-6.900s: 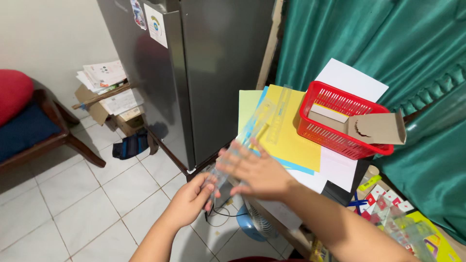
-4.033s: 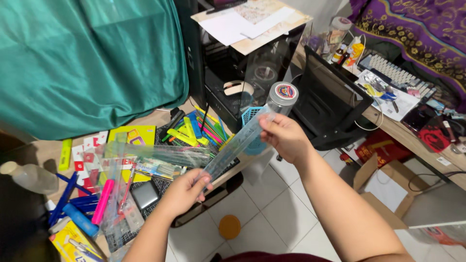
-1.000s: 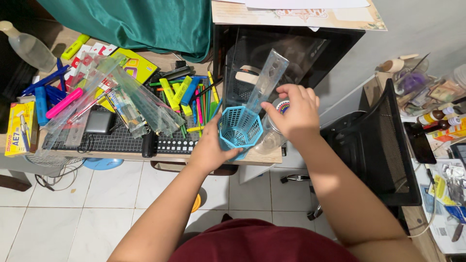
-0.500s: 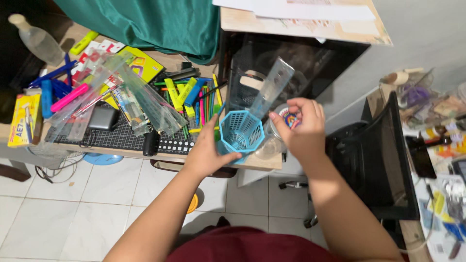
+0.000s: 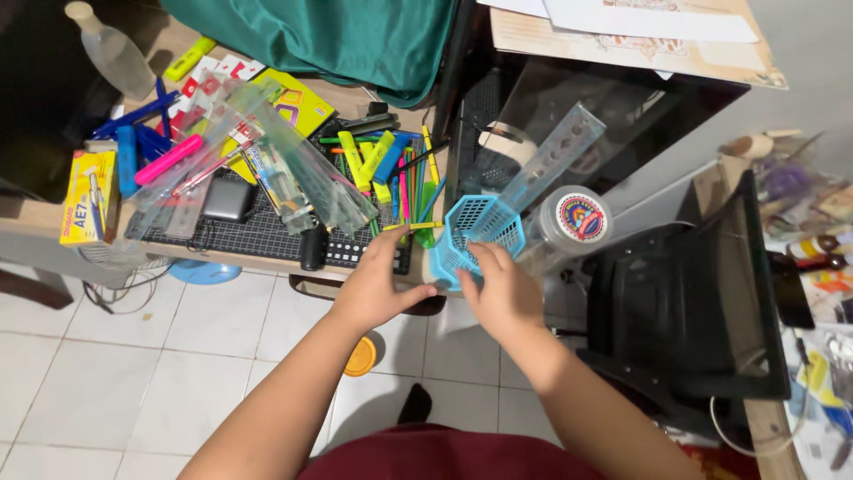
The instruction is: The person repeatedly picks up clear plastic rulers from a cluttered desk, removes them from their packaging, and places them into a blue hexagonal basket. The process is repeated for several rulers.
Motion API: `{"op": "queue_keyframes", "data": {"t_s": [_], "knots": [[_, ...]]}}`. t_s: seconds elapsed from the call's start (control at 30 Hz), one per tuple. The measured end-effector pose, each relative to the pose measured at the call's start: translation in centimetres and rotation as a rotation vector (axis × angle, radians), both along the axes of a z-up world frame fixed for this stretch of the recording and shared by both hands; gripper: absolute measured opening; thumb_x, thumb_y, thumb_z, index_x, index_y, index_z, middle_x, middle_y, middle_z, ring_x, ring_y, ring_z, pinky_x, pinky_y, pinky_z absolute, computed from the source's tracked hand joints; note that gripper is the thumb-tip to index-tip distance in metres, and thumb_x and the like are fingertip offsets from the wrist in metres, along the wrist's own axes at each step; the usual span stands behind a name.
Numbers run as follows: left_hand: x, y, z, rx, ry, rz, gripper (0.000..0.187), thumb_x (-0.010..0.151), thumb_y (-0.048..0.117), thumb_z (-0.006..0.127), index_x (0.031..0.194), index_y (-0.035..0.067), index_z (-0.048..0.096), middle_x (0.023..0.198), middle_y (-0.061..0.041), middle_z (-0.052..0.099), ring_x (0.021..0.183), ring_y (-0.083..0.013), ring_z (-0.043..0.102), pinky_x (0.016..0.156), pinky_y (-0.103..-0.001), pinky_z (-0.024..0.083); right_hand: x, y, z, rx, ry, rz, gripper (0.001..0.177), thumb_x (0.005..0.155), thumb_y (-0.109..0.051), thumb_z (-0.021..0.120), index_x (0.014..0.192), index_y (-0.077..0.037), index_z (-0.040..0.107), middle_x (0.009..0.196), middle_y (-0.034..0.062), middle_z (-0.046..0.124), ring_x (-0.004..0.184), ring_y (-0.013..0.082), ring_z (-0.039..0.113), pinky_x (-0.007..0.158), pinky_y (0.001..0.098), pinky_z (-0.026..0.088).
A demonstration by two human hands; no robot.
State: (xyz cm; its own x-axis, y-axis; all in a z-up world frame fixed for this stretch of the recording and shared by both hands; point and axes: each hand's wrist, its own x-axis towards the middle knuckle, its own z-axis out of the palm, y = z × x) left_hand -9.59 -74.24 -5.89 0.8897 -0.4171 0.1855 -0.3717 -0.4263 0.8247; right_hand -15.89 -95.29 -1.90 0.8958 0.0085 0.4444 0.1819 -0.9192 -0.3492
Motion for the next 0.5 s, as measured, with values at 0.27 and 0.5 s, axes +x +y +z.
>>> {"op": "queue_keyframes", "data": {"t_s": [0.27,0.5], "knots": [[-1.0,7.8,1.1,-0.029,0.029,-0.045,0.088,0.071,0.037,0.09,0.141,0.002,0.049,0.143,-0.02,0.052,0.133,-0.0375,0.052,0.109,-0.042,0.044,-1.4,1.5,-1.9,-0.088,-0.224,-0.082,0.012,0.093,-0.015,0.072,0.103,-0.01,0.068,0.098,0.0114,0.07,0.09,0.0341,0.068,0.079,0.0453,0.054],[-2.4,16.5,1.5,0.021,0.055,0.0,0.085,0.072,0.04,0.088,0.139,0.004,0.05,0.143,-0.018,0.051,0.13,-0.0353,0.053,0.103,-0.04,0.048,-4.4,8.6,1.7,-0.068,-0.314,-0.067,0.012,0.094,-0.01,0.073,0.104,-0.005,0.068,0.1,0.0137,0.071,0.092,0.0351,0.067,0.08,0.0439,0.054]]}}
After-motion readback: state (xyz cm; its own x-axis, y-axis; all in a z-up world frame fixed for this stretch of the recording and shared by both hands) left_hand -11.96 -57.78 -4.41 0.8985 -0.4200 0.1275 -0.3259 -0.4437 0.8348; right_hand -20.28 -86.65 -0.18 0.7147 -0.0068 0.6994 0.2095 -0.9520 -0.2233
